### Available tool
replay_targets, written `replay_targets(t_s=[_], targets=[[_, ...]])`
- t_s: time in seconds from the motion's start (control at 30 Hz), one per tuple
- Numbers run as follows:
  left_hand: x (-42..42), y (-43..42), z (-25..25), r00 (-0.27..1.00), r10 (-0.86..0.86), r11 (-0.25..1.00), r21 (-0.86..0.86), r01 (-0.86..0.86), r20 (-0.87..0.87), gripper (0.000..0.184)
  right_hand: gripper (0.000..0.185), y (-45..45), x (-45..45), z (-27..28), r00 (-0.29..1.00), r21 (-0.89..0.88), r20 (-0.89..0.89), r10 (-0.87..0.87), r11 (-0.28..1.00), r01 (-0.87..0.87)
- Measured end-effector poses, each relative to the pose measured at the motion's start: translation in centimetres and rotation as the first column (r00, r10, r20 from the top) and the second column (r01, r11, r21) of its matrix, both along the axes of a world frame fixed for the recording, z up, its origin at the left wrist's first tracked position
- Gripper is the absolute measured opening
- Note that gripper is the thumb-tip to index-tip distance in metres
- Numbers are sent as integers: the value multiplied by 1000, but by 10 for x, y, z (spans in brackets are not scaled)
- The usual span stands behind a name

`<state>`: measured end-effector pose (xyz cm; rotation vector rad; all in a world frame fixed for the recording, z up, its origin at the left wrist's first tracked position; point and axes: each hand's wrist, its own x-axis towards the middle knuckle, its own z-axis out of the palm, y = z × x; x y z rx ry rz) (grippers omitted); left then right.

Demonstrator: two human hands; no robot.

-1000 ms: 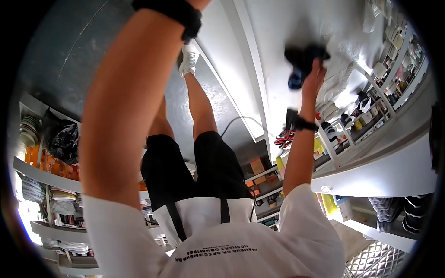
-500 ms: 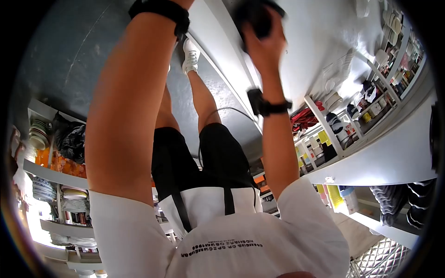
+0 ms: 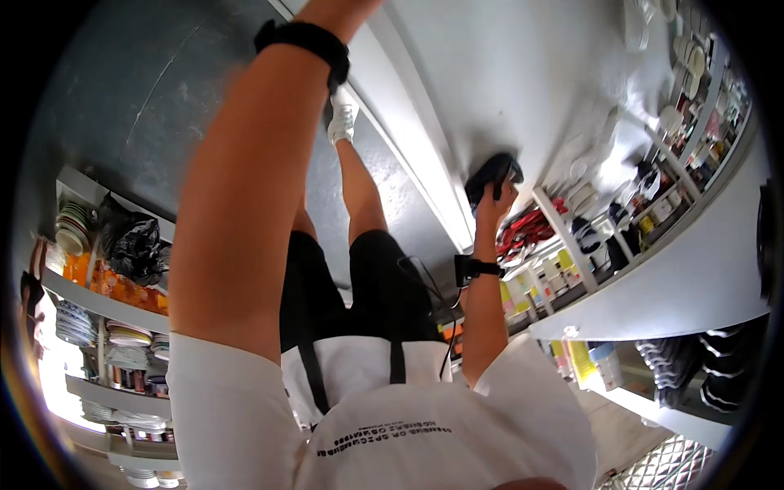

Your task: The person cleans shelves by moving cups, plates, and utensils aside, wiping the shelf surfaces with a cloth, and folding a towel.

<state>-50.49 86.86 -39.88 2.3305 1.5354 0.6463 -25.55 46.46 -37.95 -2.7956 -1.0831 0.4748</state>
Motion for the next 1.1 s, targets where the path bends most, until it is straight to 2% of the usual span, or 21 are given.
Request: replay_targets(t_s=[0.03, 0.07, 0.1, 0.13, 0.17, 0.2, 0.27, 0.3, 0.43, 0.47, 0.5, 0.57, 0.6, 0.67, 0.7, 0.77, 0.83, 0.87, 0.97, 1.03, 1.1], targets=[[2, -7, 3, 1000, -21, 999, -30, 21, 7, 26, 49, -3, -14, 3, 995, -18, 57, -76, 997, 78], [3, -8, 3, 999, 10, 999, -45, -8, 39, 24, 49, 9, -17, -8, 986, 110, -71, -150, 982, 157], [2, -2, 4, 998, 47, 998, -31, -45, 52, 24, 48, 58, -38, -4, 982, 112, -57, 177, 979, -170], [1, -5, 6, 996, 34, 999, -30, -32, 78, 23, 45, 62, -42, -8, 980, 176, -181, 77, 983, -45], [1, -7, 7, 993, 34, 999, -33, -31, 111, 23, 43, 104, -61, 2, 949, 154, -92, 301, 946, -285], [4, -12, 7, 989, 55, 997, -60, -47, 134, 23, 44, 186, -92, 21, 841, 245, -147, 521, 843, -479], [-1, -6, 9, 999, 0, 995, -101, 5, 49, 22, 48, 217, -89, 3, 761, 277, -130, 636, 760, -588], [2, -3, 9, 999, -39, 995, -88, 41, 27, 20, 49, 278, -99, 1, 658, 274, -35, 753, 640, -718], [3, -4, 3, 992, 58, 995, -88, -48, 113, 15, 38, 326, -86, 2, 525, 186, 162, 835, 497, -848], [1, -6, 3, 992, 53, 992, -117, -39, 117, 15, 40, 326, -71, -3, 560, 155, 117, 820, 542, -826], [0, -7, 2, 991, 57, 991, -131, -42, 117, 15, 46, 323, -49, -15, 527, 53, 228, 819, 530, -846], [0, -5, 1, 994, 20, 996, -83, -12, 104, 15, 51, 323, -13, -24, 687, 230, 140, 713, 651, -723], [0, -6, 1, 996, 23, 997, -78, -17, 86, 16, 54, 320, 24, -32, 707, 164, 221, 672, 689, -706], [-1, -5, 0, 997, 3, 996, -91, 4, 76, 16, 57, 287, 100, -38, 879, 40, 241, 411, 901, -432], [0, -7, 0, 997, -2, 994, -106, 9, 73, 17, 58, 256, 131, -35, 909, -33, 276, 313, 948, -316], [-2, -7, 2, 996, -15, 991, -135, 26, 82, 17, 58, 181, 197, -37, 924, -256, 317, 214, 957, -134], [-1, -6, 5, 996, -6, 986, -166, 21, 91, 17, 60, 123, 214, -36, 952, -316, 294, 85, 949, 13], [-1, -8, 8, 995, 15, 982, -188, 3, 96, 17, 61, 100, 212, -40, 945, -294, 317, 79, 956, 19], [-3, -7, 12, 996, -6, 966, -257, 29, 91, 18, 62, 127, 143, -28, 951, -189, 243, -194, 952, 242], [-2, -1, 11, 995, -40, 956, -285, 65, 91, 19, 62, 161, 111, -29, 972, -80, 232, -28, 996, 48], [-1, -2, 12, 999, -51, 934, -354, 49, 3, 20, 61, 201, 90, -42, 903, -30, 308, 299, 952, -305]])
